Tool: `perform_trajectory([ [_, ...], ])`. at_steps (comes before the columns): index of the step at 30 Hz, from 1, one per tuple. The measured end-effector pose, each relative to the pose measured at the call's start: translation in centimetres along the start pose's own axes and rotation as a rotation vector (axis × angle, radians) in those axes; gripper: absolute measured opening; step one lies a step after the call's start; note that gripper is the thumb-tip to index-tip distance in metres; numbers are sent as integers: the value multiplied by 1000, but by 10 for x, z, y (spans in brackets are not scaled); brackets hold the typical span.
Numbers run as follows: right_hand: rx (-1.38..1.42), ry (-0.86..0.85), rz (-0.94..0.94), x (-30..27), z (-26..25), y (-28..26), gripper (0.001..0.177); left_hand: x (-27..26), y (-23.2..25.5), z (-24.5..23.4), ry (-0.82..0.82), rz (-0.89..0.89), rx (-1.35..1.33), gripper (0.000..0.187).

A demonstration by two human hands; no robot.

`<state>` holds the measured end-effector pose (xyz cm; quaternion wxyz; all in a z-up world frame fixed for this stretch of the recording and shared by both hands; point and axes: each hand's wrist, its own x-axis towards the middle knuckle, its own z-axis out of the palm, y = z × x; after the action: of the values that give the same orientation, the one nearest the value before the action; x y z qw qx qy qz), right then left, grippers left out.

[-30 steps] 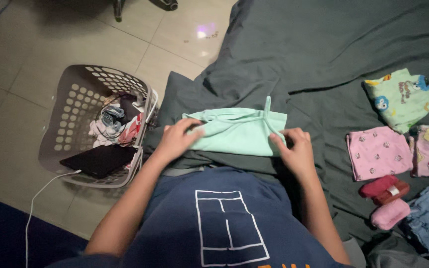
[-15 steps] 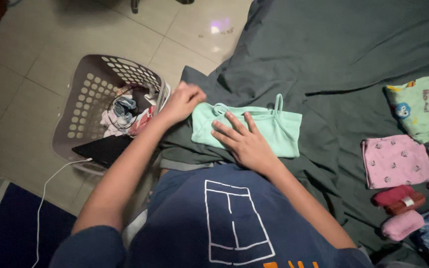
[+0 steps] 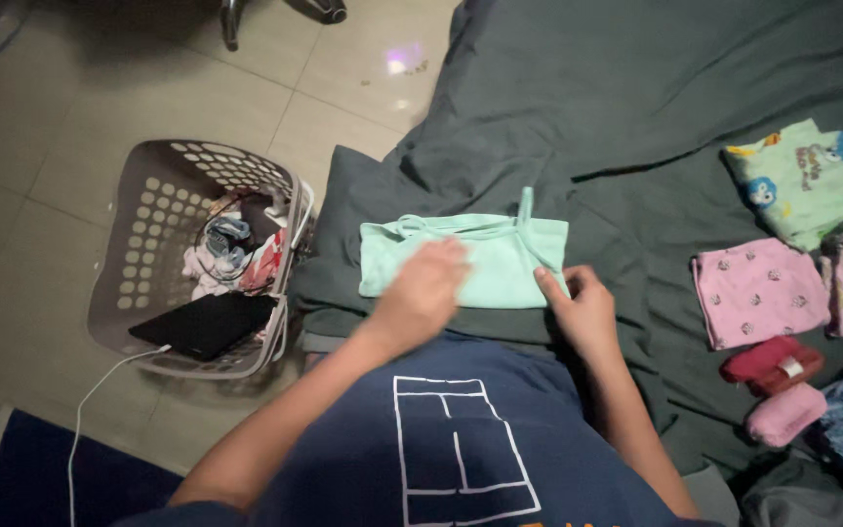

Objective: The person folds multiple garments one by one on a bed, including a black t-shirt, a light green top, a red patterned shirt, a peach butterfly-patterned shirt, a light blue dinosaur-patterned shirt, and white and pink underwear. Each item is smoothed, folded into a compact rectangle, and placed in a growing stack.

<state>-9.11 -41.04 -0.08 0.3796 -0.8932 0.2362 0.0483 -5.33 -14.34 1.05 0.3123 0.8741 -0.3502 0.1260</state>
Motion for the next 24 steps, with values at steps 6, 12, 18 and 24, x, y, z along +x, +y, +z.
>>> perform_trajectory([
  [6, 424, -15, -122, 6, -5, -23, 25, -1, 8, 30, -226, 2, -258, 67],
  [12, 16, -42, -742, -47, 46, -118, 40, -38, -23, 4, 284, -860, -1741, 64],
  [18, -246, -387, -1260, -44, 79, -140, 50, -54, -80, 11, 453, -1117, -1539, 56],
  [24, -614, -136, -1224, -15, 94, -117, 54, -75, -84, 28, 267, -998, -656, 56],
])
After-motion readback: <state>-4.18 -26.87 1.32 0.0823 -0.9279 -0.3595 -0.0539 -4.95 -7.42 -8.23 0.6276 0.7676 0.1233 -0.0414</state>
